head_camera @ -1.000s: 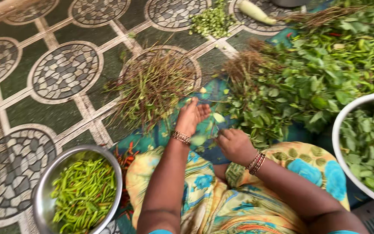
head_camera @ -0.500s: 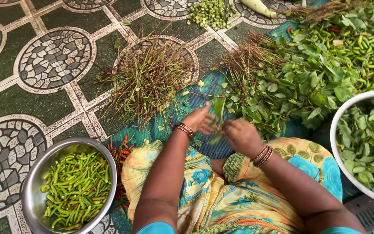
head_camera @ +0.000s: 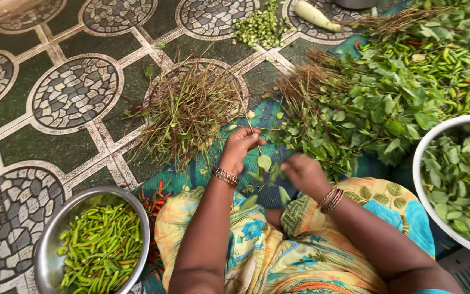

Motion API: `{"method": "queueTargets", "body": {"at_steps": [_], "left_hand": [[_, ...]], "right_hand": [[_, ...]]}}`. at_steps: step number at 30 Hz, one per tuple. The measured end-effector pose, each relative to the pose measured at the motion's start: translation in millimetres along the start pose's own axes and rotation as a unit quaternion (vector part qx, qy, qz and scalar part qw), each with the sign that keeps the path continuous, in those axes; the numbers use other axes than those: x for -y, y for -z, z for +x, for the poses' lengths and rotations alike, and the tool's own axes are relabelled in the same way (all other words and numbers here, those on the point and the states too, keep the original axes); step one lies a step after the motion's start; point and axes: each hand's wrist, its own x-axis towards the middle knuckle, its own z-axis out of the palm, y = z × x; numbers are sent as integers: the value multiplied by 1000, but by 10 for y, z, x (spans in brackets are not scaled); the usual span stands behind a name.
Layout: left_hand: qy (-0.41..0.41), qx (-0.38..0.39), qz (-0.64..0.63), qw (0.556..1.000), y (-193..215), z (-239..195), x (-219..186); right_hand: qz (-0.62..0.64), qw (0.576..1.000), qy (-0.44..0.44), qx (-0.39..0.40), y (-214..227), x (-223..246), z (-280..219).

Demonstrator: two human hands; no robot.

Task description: The person sits on a mat and sorts leafy vegetables by hand, separating leaves from stems. The leaves are placed into a metal bowl, while the stems are discarded onto a pile on the floor. The person handles the vegetables one at a time, maintaining a steady pace.

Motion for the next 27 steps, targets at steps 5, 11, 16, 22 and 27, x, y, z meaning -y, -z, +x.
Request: {"method": "queueTargets", "body": {"at_steps": [5, 11, 16, 22, 27], "left_hand": [[-59, 45, 14, 997, -474, -156, 56], [21, -40, 85, 995, -759, -205, 325], [-72, -112, 10, 991, -613, -26, 403], [-16, -16, -74, 997, -379, -89, 74], [-13, 100, -97, 990, -614, -316, -94]], "right_hand": [[185, 975, -118, 25, -99, -284, 116], [-145, 987, -43, 61, -193, -189, 124], [-208, 967, 138, -57, -18, -24, -49], [260, 955, -133, -52, 17, -237, 63], [484, 834, -217, 148, 72, -429, 45]]}}
